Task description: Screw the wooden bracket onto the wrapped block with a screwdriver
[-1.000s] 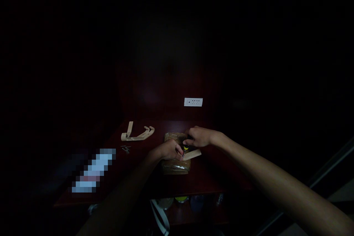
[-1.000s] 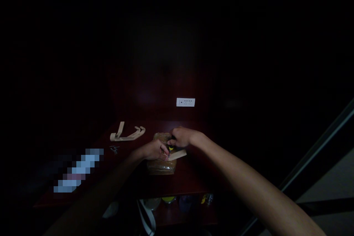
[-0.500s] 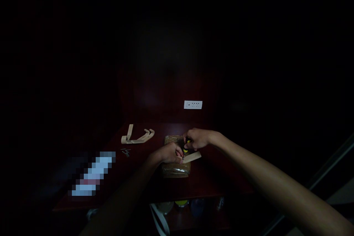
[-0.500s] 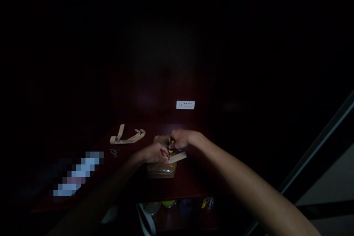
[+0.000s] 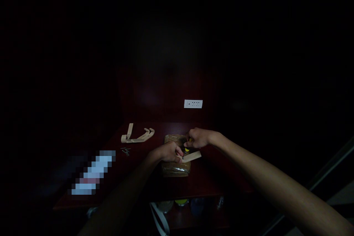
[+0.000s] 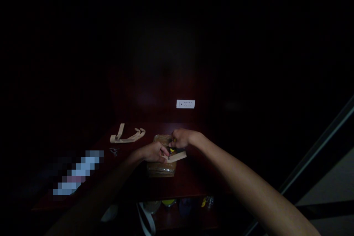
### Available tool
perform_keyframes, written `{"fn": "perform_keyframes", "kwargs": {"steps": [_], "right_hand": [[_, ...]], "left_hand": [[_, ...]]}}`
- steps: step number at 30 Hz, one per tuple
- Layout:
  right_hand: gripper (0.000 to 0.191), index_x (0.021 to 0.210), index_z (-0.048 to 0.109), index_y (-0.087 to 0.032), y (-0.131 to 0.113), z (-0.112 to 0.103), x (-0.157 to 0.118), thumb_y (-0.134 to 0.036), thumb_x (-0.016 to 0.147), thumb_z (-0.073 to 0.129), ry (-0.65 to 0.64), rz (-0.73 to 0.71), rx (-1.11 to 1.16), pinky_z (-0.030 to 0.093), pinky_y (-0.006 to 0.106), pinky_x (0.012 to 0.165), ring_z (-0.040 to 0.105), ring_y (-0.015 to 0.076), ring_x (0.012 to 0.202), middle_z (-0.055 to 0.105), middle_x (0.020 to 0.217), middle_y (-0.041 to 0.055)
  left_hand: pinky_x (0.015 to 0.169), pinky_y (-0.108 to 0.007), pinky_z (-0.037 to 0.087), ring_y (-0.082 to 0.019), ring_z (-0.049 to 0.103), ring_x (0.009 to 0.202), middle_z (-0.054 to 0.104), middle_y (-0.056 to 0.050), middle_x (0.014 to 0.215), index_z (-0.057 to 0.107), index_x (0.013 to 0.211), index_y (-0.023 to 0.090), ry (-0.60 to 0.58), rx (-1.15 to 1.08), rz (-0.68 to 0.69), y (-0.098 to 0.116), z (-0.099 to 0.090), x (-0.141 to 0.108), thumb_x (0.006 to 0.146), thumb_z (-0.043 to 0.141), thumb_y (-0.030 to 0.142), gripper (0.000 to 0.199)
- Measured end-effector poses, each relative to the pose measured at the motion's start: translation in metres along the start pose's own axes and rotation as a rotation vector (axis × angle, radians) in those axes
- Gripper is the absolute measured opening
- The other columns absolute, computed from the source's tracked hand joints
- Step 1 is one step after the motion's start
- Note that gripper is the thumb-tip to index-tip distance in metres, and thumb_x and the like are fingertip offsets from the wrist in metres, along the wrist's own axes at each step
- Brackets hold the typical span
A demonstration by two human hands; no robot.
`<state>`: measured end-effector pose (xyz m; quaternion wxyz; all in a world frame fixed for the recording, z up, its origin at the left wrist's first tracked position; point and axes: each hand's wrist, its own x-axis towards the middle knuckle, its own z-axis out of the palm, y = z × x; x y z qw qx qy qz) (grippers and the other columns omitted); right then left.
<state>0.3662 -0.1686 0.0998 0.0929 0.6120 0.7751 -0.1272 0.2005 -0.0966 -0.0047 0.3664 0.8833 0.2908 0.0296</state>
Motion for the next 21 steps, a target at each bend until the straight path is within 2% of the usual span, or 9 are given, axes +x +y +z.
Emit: {"fn": "perform_keyframes", "kwargs": {"steps": [4,8,11,14,18,21], "right_hand": [[0.038,0.105,0.056,-0.017,-0.001,0.000,-0.001,-0.033,0.072,0.064,0.019,-0.057,0.035,0.038,0.020,0.057,0.057,0.0148,0.072,0.065,0.092,0.0056],[0.028,0.101,0.055,-0.017,-0.002,-0.003,-0.002,-0.028,0.077,0.061,-0.054,-0.096,0.105,0.037,0.020,0.055,0.056,0.0124,0.064,0.063,0.079,0.0018],[0.023,0.097,0.057,-0.016,-0.003,-0.005,0.000,-0.031,0.080,0.061,-0.046,-0.098,0.107,0.036,0.020,0.052,0.054,0.0118,0.059,0.060,0.069,0.0003],[0.027,0.094,0.060,-0.014,0.000,-0.006,0.004,-0.039,0.083,0.058,-0.048,-0.098,0.093,0.035,0.020,0.050,0.053,0.0113,0.054,0.059,0.063,0.0002],[0.040,0.091,0.064,-0.013,0.003,-0.004,0.008,-0.050,0.085,0.052,-0.035,-0.080,0.043,0.035,0.021,0.049,0.054,0.0121,0.055,0.063,0.066,0.0041],[0.044,0.091,0.065,-0.011,0.004,-0.003,0.008,-0.051,0.085,0.049,-0.021,-0.041,0.030,0.037,0.022,0.052,0.055,0.0134,0.059,0.065,0.073,0.0072]], "left_hand": [[0.061,-0.022,0.043,-0.016,0.060,0.074,0.070,-0.002,0.084,0.072,0.099,0.017,0.005,0.025,0.014,0.002,0.000,-0.001,0.063,0.071,0.030,0.038],[0.062,-0.022,0.043,-0.016,0.060,0.074,0.070,-0.002,0.085,0.072,0.098,0.018,0.011,0.026,-0.001,0.003,-0.001,-0.001,0.062,0.072,0.030,0.039],[0.061,-0.022,0.043,-0.015,0.060,0.071,0.070,-0.003,0.083,0.073,0.098,0.017,0.016,0.029,-0.006,0.005,-0.001,-0.002,0.064,0.072,0.032,0.037],[0.061,-0.022,0.043,-0.016,0.060,0.072,0.071,-0.003,0.083,0.073,0.096,0.017,0.018,0.025,-0.002,0.006,0.000,-0.002,0.064,0.072,0.031,0.035],[0.063,-0.022,0.043,-0.016,0.060,0.073,0.071,-0.003,0.081,0.073,0.097,0.018,0.033,0.019,0.000,0.006,0.001,-0.001,0.064,0.072,0.032,0.037],[0.062,-0.023,0.042,-0.016,0.060,0.071,0.071,-0.003,0.080,0.073,0.099,0.019,0.036,0.024,-0.021,0.004,0.001,-0.001,0.064,0.072,0.034,0.038]]}}
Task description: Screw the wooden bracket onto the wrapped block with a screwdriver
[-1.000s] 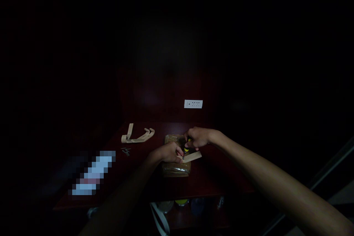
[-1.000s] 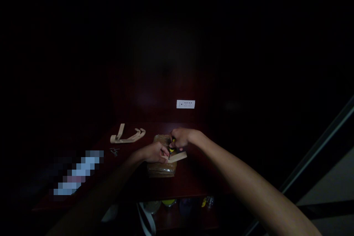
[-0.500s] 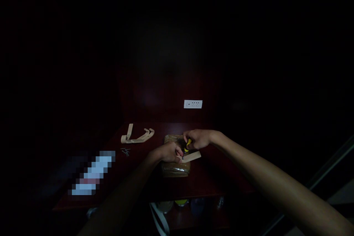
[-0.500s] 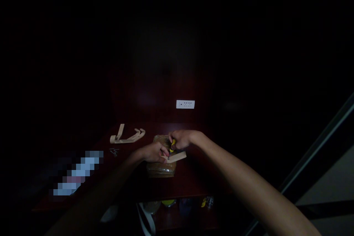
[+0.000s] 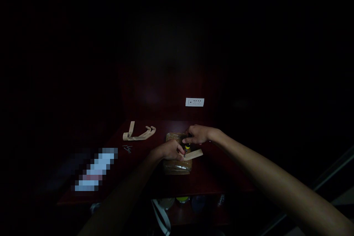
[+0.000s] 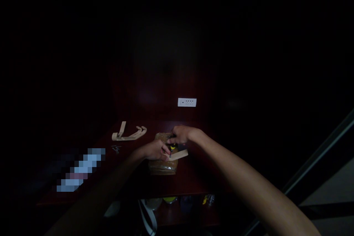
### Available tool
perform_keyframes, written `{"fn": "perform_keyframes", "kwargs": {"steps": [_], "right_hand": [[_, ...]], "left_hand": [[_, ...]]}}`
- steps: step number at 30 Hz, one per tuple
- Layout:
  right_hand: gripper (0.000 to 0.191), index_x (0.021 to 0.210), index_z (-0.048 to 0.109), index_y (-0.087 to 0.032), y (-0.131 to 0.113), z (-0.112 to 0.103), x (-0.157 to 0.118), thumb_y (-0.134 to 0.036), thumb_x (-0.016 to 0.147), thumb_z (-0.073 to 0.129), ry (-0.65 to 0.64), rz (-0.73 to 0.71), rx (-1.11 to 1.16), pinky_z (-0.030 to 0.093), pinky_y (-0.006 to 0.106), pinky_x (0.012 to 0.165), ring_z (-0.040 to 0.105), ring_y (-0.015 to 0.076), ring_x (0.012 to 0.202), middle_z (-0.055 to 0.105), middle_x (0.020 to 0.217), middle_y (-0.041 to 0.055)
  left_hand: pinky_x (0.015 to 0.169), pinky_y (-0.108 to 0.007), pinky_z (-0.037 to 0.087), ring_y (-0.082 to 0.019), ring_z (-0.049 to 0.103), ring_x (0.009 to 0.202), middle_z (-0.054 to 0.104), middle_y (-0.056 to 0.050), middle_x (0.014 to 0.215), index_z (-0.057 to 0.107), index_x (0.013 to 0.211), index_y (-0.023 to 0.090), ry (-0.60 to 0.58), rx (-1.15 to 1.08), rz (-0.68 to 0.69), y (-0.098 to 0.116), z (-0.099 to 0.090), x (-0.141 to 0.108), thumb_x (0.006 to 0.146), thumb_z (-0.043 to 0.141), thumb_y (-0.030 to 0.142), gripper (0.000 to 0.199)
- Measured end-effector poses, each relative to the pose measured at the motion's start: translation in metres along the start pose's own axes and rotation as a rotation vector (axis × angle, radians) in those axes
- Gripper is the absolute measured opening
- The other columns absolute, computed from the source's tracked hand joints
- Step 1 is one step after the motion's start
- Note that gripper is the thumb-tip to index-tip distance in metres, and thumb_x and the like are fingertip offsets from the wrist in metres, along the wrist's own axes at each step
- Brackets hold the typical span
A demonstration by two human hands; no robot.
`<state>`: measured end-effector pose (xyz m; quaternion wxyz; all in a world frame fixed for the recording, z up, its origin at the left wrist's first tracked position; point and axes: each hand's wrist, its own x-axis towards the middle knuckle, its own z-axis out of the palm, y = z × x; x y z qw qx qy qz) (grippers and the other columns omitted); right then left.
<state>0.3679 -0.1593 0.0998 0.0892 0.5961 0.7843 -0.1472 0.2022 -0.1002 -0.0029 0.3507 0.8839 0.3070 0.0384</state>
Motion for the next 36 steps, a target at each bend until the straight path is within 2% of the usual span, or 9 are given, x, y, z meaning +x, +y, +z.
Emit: {"fn": "perform_keyframes", "kwargs": {"steps": [3,6,12,18,20,23,25,30,36], "right_hand": [[0.038,0.101,0.061,-0.012,0.0010,0.0022,-0.0009,-0.043,0.080,0.058,0.027,0.016,0.047,0.038,0.021,0.053,0.056,0.0138,0.064,0.066,0.084,0.0074],[0.036,0.109,0.056,-0.014,0.0032,0.0034,-0.0018,-0.033,0.078,0.059,-0.013,-0.035,0.148,0.038,0.020,0.052,0.056,0.0124,0.062,0.065,0.078,0.0036],[0.028,0.090,0.060,-0.014,0.0044,-0.0008,-0.0009,-0.040,0.082,0.056,-0.084,-0.034,0.155,0.038,0.020,0.053,0.056,0.0118,0.057,0.063,0.065,0.0013],[0.047,0.070,0.061,-0.013,0.0008,-0.0022,-0.0017,-0.054,0.086,0.045,-0.068,0.039,0.022,0.036,0.023,0.049,0.051,0.0122,0.049,0.058,0.054,0.0031],[0.044,0.078,0.062,-0.013,0.0000,-0.0012,-0.0029,-0.054,0.083,0.050,-0.067,0.058,0.035,0.035,0.022,0.047,0.050,0.0121,0.049,0.058,0.056,0.0023],[0.038,0.102,0.058,-0.013,0.0004,0.0007,-0.0037,-0.040,0.075,0.063,-0.066,0.037,0.142,0.035,0.020,0.048,0.052,0.0117,0.054,0.060,0.066,-0.0001],[0.038,0.107,0.055,-0.014,0.0013,0.0011,-0.0036,-0.033,0.075,0.063,-0.071,-0.001,0.182,0.037,0.020,0.050,0.054,0.0118,0.057,0.061,0.067,-0.0008],[0.027,0.092,0.061,-0.014,0.0005,-0.0021,-0.0029,-0.039,0.080,0.059,-0.071,-0.036,0.156,0.038,0.020,0.054,0.056,0.0121,0.059,0.062,0.063,0.0001],[0.043,0.083,0.065,-0.012,-0.0022,-0.0033,-0.0034,-0.052,0.085,0.048,-0.081,0.038,0.064,0.036,0.023,0.051,0.052,0.0127,0.052,0.060,0.058,0.0027]], "left_hand": [[0.061,-0.023,0.042,-0.016,0.060,0.071,0.070,-0.002,0.080,0.074,0.098,0.020,0.005,0.010,-0.003,-0.0013,-0.0002,0.0000,0.063,0.073,0.034,0.038],[0.061,-0.022,0.042,-0.017,0.060,0.072,0.071,-0.002,0.080,0.074,0.098,0.020,0.004,0.016,0.006,-0.0013,-0.0003,-0.0007,0.063,0.073,0.034,0.037],[0.062,-0.023,0.042,-0.017,0.061,0.072,0.071,-0.002,0.080,0.073,0.100,0.020,-0.010,0.021,0.001,-0.0018,-0.0002,-0.0002,0.065,0.071,0.035,0.039],[0.062,-0.022,0.042,-0.016,0.061,0.072,0.072,-0.002,0.082,0.073,0.100,0.021,-0.021,0.010,0.046,-0.0080,0.0000,0.0028,0.065,0.071,0.036,0.039],[0.061,-0.023,0.042,-0.016,0.061,0.071,0.072,-0.002,0.082,0.073,0.101,0.021,-0.023,0.016,0.035,-0.0084,-0.0003,0.0027,0.065,0.071,0.037,0.039],[0.062,-0.023,0.042,-0.017,0.061,0.072,0.072,-0.002,0.083,0.073,0.101,0.021,-0.009,0.034,0.008,-0.0067,-0.0009,0.0012,0.064,0.071,0.037,0.040],[0.063,-0.023,0.043,-0.017,0.061,0.071,0.072,-0.002,0.083,0.073,0.101,0.021,-0.007,0.040,-0.002,-0.0049,-0.0013,0.0000,0.064,0.072,0.037,0.040],[0.064,-0.024,0.043,-0.018,0.062,0.072,0.072,-0.003,0.082,0.074,0.099,0.019,-0.020,0.027,0.016,-0.0022,-0.0008,0.0000,0.065,0.071,0.035,0.037],[0.064,-0.024,0.043,-0.018,0.063,0.076,0.073,-0.003,0.087,0.073,0.100,0.020,-0.016,0.033,0.017,-0.0041,-0.0003,0.0022,0.065,0.071,0.036,0.038]]}}
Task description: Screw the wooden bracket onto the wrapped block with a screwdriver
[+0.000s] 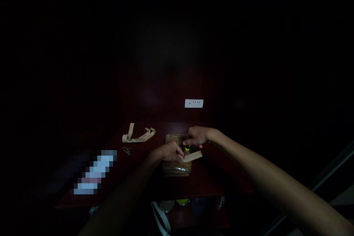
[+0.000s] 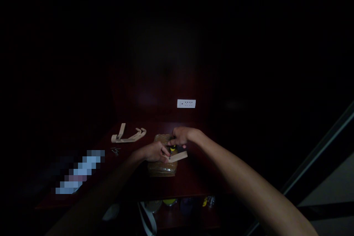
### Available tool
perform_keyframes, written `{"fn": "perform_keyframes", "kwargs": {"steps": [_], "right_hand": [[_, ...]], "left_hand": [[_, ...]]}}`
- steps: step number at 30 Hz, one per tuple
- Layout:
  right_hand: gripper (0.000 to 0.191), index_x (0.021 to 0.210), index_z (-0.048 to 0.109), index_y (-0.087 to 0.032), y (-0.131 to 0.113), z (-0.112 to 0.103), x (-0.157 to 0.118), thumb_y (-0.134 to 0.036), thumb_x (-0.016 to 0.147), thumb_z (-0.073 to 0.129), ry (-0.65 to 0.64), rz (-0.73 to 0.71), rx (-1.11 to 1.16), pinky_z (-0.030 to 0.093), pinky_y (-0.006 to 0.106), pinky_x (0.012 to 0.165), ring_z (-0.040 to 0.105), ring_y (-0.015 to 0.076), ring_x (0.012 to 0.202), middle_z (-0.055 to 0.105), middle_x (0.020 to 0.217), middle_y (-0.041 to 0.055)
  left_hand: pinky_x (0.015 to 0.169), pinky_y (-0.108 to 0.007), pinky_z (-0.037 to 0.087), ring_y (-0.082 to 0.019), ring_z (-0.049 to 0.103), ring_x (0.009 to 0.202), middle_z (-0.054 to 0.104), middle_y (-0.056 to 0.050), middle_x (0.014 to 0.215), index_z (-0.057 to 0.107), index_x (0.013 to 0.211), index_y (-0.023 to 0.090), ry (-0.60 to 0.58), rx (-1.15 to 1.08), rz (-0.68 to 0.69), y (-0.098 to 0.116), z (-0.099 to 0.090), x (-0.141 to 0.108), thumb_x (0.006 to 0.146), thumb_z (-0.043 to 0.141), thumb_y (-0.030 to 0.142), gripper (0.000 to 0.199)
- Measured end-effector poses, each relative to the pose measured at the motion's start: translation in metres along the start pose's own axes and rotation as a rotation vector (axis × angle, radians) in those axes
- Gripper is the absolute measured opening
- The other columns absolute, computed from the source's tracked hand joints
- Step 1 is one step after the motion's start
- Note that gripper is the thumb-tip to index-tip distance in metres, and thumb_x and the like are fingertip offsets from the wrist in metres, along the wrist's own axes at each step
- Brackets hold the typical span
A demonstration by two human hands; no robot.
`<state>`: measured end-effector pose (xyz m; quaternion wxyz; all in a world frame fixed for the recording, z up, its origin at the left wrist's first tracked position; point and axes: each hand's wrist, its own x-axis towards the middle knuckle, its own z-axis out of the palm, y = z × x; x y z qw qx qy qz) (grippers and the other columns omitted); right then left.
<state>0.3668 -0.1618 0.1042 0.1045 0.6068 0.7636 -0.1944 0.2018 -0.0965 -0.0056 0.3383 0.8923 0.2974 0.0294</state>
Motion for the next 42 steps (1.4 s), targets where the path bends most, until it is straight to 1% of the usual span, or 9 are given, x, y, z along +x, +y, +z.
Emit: {"fn": "perform_keyframes", "kwargs": {"steps": [7,13,19,22,26,30,33,37,42], "right_hand": [[0.043,0.109,0.057,-0.015,0.012,0.007,0.004,-0.037,0.073,0.065,0.001,-0.031,0.136,0.038,0.021,0.053,0.054,0.0120,0.057,0.063,0.066,-0.0008],[0.032,0.091,0.062,-0.014,0.015,0.006,0.010,-0.042,0.075,0.064,-0.030,-0.093,0.218,0.042,0.020,0.057,0.059,0.0129,0.060,0.064,0.067,0.0011],[0.046,0.073,0.063,-0.012,0.010,0.009,0.017,-0.057,0.076,0.057,-0.011,0.010,0.194,0.042,0.021,0.054,0.057,0.0121,0.053,0.063,0.065,0.0038],[0.046,0.082,0.064,-0.012,0.009,0.009,0.014,-0.057,0.077,0.057,0.044,0.003,0.149,0.039,0.022,0.051,0.053,0.0116,0.052,0.063,0.063,0.0028],[0.038,0.101,0.060,-0.017,0.010,0.007,0.006,-0.046,0.077,0.063,0.061,-0.061,0.178,0.039,0.020,0.054,0.057,0.0119,0.058,0.065,0.068,0.0003],[0.022,0.089,0.063,-0.016,0.005,0.004,0.000,-0.037,0.081,0.059,0.077,-0.009,0.006,0.039,0.021,0.057,0.060,0.0135,0.062,0.064,0.064,0.0018],[0.028,0.093,0.063,-0.016,0.001,0.005,-0.002,-0.041,0.081,0.058,0.124,-0.047,-0.117,0.037,0.023,0.055,0.058,0.0157,0.067,0.066,0.077,0.0058],[0.037,0.104,0.059,-0.017,0.006,0.011,0.000,-0.037,0.073,0.064,0.112,-0.091,-0.097,0.036,0.022,0.052,0.056,0.0152,0.069,0.065,0.088,0.0053],[0.031,0.094,0.062,-0.015,0.020,0.013,0.007,-0.042,0.079,0.058,0.117,-0.115,-0.037,0.035,0.021,0.054,0.054,0.0134,0.068,0.064,0.082,0.0041]], "left_hand": [[0.062,-0.023,0.042,-0.017,0.061,0.073,0.073,-0.002,0.085,0.073,0.100,0.021,-0.007,-0.020,0.019,-0.005,0.000,0.000,0.065,0.071,0.037,0.039],[0.063,-0.023,0.043,-0.016,0.060,0.070,0.072,-0.002,0.083,0.072,0.102,0.018,-0.017,-0.053,0.007,-0.003,0.001,0.001,0.064,0.072,0.034,0.041],[0.061,-0.022,0.042,-0.015,0.060,0.070,0.072,-0.002,0.084,0.073,0.100,0.020,-0.002,-0.036,0.014,-0.002,0.002,0.001,0.065,0.071,0.034,0.037],[0.062,-0.022,0.042,-0.015,0.061,0.070,0.072,-0.003,0.087,0.073,0.101,0.019,0.002,-0.032,0.010,-0.002,0.002,0.000,0.064,0.072,0.035,0.040],[0.066,-0.023,0.044,-0.016,0.062,0.075,0.073,-0.004,0.090,0.073,0.101,0.018,-0.012,-0.044,0.004,0.000,0.001,-0.001,0.064,0.072,0.035,0.040],[0.064,-0.023,0.044,-0.017,0.062,0.073,0.073,-0.005,0.089,0.072,0.103,0.017,-0.012,-0.044,-0.012,0.003,0.000,-0.002,0.064,0.072,0.033,0.042],[0.063,-0.023,0.044,-0.017,0.062,0.073,0.073,-0.004,0.088,0.072,0.102,0.018,-0.006,-0.037,0.002,0.003,0.000,-0.002,0.065,0.071,0.034,0.041],[0.060,-0.023,0.043,-0.017,0.061,0.070,0.072,-0.003,0.084,0.073,0.102,0.021,-0.001,-0.022,-0.001,-0.003,0.003,-0.001,0.065,0.071,0.036,0.040],[0.061,-0.022,0.043,-0.015,0.060,0.069,0.072,-0.002,0.083,0.073,0.101,0.020,0.022,-0.047,0.000,-0.010,0.007,0.001,0.064,0.072,0.039,0.041]]}}
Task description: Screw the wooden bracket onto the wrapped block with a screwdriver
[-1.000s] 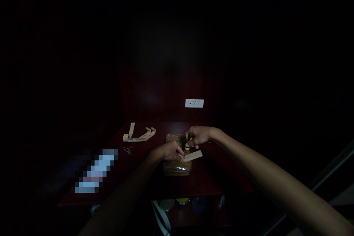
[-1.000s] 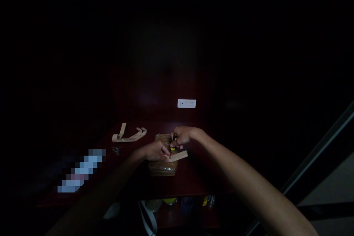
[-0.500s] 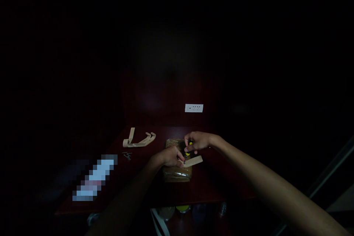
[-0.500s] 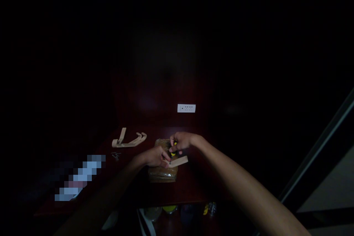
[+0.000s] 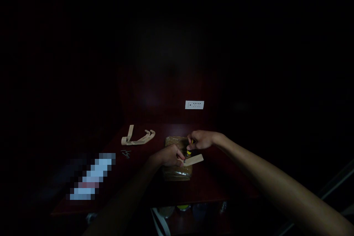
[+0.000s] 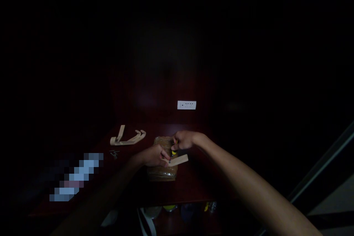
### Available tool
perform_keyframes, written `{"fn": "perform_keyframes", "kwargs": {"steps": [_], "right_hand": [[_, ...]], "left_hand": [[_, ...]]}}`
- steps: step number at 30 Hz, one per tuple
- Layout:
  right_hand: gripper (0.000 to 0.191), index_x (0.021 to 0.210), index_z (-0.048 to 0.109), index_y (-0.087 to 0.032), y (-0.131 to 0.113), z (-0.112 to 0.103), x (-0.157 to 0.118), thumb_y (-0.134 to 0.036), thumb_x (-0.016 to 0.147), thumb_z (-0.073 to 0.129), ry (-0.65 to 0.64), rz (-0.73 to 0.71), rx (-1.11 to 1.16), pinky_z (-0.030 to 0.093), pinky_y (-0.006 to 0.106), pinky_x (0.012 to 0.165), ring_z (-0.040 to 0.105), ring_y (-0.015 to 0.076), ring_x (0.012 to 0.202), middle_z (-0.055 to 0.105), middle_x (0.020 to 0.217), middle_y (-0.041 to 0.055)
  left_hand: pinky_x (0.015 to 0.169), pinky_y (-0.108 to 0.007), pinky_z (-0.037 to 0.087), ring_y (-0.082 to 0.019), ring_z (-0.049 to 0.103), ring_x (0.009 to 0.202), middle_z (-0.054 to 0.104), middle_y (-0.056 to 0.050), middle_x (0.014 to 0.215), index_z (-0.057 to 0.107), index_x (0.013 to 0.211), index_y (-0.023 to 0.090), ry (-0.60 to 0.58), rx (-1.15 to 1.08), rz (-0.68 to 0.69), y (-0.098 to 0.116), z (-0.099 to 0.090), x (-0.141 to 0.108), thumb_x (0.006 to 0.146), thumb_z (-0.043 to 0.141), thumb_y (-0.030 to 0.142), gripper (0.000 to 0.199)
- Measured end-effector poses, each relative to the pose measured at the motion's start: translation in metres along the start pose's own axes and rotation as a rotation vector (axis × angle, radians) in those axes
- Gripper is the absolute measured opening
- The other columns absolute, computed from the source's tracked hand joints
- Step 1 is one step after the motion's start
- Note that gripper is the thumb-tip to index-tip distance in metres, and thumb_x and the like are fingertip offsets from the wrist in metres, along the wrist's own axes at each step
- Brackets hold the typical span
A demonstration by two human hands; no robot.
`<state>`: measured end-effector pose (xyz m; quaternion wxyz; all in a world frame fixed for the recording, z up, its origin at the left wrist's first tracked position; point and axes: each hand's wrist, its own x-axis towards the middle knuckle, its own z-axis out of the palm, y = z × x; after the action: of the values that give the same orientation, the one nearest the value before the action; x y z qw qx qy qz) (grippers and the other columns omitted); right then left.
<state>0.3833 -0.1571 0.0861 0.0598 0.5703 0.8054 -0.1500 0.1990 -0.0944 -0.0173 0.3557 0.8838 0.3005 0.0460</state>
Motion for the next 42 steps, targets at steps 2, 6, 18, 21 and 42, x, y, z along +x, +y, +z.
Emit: {"fn": "perform_keyframes", "kwargs": {"steps": [2,6,18,21,42], "right_hand": [[0.036,0.091,0.064,-0.014,0.001,-0.001,0.001,-0.048,0.081,0.054,-0.019,0.024,-0.005,0.035,0.022,0.053,0.053,0.0129,0.063,0.064,0.077,0.0038],[0.042,0.090,0.064,-0.013,-0.006,-0.004,-0.001,-0.053,0.081,0.053,-0.121,0.081,0.027,0.034,0.022,0.049,0.050,0.0121,0.054,0.059,0.063,0.0017],[0.033,0.099,0.062,-0.015,-0.010,-0.011,0.002,-0.034,0.073,0.066,-0.116,0.089,0.184,0.040,0.021,0.058,0.059,0.0130,0.061,0.063,0.063,-0.0007],[0.035,0.091,0.065,-0.014,-0.007,-0.009,0.005,-0.045,0.075,0.063,-0.137,0.062,0.195,0.040,0.021,0.057,0.057,0.0120,0.058,0.063,0.065,0.0004],[0.024,0.090,0.058,-0.016,-0.006,-0.011,0.015,-0.035,0.077,0.064,-0.180,0.090,0.254,0.042,0.021,0.057,0.061,0.0125,0.062,0.064,0.070,0.0004]], "left_hand": [[0.061,-0.023,0.042,-0.015,0.060,0.068,0.071,-0.002,0.082,0.073,0.102,0.021,-0.007,0.001,-0.005,-0.001,0.000,0.001,0.064,0.072,0.040,0.042],[0.059,-0.022,0.041,-0.014,0.060,0.067,0.071,-0.002,0.081,0.072,0.102,0.022,-0.019,-0.007,-0.006,-0.001,-0.001,0.002,0.064,0.072,0.041,0.043],[0.063,-0.023,0.043,-0.016,0.062,0.072,0.073,-0.004,0.087,0.072,0.104,0.018,-0.021,0.010,-0.001,0.006,-0.004,-0.001,0.064,0.072,0.035,0.043],[0.064,-0.023,0.044,-0.016,0.062,0.073,0.073,-0.005,0.088,0.072,0.103,0.017,-0.035,-0.003,0.016,0.004,-0.004,0.001,0.065,0.072,0.034,0.042],[0.062,-0.023,0.043,-0.016,0.062,0.071,0.072,-0.005,0.086,0.072,0.101,0.017,-0.019,-0.014,0.037,0.000,-0.001,0.003,0.065,0.071,0.036,0.040]]}}
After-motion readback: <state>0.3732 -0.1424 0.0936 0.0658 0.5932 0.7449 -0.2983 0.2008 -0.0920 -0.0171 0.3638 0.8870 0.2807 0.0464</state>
